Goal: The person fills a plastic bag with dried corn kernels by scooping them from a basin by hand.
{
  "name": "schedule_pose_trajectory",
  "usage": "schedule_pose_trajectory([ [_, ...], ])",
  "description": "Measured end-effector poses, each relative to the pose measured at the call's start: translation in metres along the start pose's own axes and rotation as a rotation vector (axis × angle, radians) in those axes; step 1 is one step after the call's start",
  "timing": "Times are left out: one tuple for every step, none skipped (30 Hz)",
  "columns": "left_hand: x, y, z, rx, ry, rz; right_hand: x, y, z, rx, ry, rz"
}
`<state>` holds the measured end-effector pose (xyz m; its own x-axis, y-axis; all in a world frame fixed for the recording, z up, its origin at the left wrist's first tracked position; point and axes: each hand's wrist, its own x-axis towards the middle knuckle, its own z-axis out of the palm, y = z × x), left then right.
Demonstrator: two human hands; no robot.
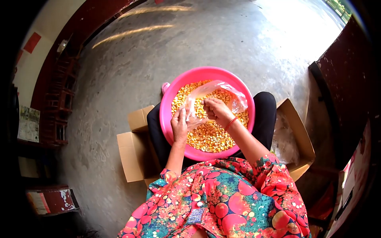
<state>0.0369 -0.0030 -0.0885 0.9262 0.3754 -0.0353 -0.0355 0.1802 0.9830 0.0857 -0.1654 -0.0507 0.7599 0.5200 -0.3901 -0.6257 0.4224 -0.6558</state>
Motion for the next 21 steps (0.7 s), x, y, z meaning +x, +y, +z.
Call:
schedule_pose_trajectory([
  [-0.001, 0.002, 0.001, -0.004, 0.012, 0.019, 0.008, -0.001, -0.002, 0.005, 0.067, -0.05],
  [-0.001, 0.004, 0.001, -0.004, 0.014, 0.02, 0.017, 0.0, -0.009, 0.031, 0.104, -0.091],
  [-0.002, 0.005, 0.001, -0.002, 0.007, 0.004, 0.026, 0.001, -0.011, 0.036, 0.194, -0.111],
  [-0.002, 0.006, 0.0, 0.0, 0.0, -0.012, 0.033, 0.002, -0.013, 0.042, 0.285, -0.13],
  [-0.002, 0.005, -0.001, 0.001, 0.001, -0.012, 0.036, 0.001, -0.009, 0.042, 0.284, -0.129],
  [-0.002, 0.003, -0.001, 0.006, 0.003, -0.019, 0.039, 0.0, -0.005, 0.121, 0.309, -0.174],
  [-0.001, 0.001, -0.002, 0.012, 0.005, -0.026, 0.041, -0.001, -0.002, 0.2, 0.332, -0.219],
  [-0.001, 0.002, -0.001, 0.012, 0.006, -0.025, 0.044, 0.0, -0.004, 0.2, 0.331, -0.218],
  [-0.002, 0.003, -0.001, -0.003, 0.007, -0.034, 0.047, 0.002, -0.007, 0.186, 0.288, -0.255],
  [-0.002, 0.003, -0.001, -0.017, 0.009, -0.043, 0.049, 0.004, -0.01, 0.171, 0.245, -0.292],
  [-0.002, 0.003, -0.001, -0.017, 0.008, -0.043, 0.043, 0.001, -0.007, 0.172, 0.246, -0.292],
  [-0.002, 0.003, -0.001, 0.001, 0.01, -0.031, 0.032, -0.005, -0.001, -0.047, 0.244, -0.299],
  [-0.002, 0.002, -0.001, 0.018, 0.013, -0.018, 0.025, -0.007, 0.001, -0.267, 0.24, -0.304],
  [-0.002, 0.003, -0.001, 0.018, 0.012, -0.019, 0.025, -0.003, -0.004, -0.266, 0.241, -0.304],
  [-0.002, 0.005, -0.001, 0.016, 0.005, -0.014, 0.026, 0.001, -0.012, -0.414, 0.218, -0.294],
  [-0.002, 0.005, 0.0, 0.012, -0.003, -0.009, 0.026, 0.007, -0.02, -0.562, 0.195, -0.283],
  [-0.001, 0.004, 0.0, 0.011, -0.006, -0.01, 0.02, 0.011, -0.02, -0.707, 0.24, -0.385],
  [-0.001, 0.002, 0.0, 0.001, -0.003, 0.003, 0.011, 0.011, -0.021, -0.767, 0.196, -0.438],
  [0.0, 0.001, 0.0, -0.01, -0.001, 0.016, 0.005, 0.014, -0.023, -0.859, 0.198, -0.422],
  [0.0, 0.0, -0.001, -0.01, -0.004, 0.016, -0.002, 0.018, -0.024, -0.95, 0.199, -0.405],
  [0.0, -0.001, -0.002, -0.031, -0.004, -0.029, -0.01, 0.022, -0.023, -0.955, 0.187, -0.36],
])
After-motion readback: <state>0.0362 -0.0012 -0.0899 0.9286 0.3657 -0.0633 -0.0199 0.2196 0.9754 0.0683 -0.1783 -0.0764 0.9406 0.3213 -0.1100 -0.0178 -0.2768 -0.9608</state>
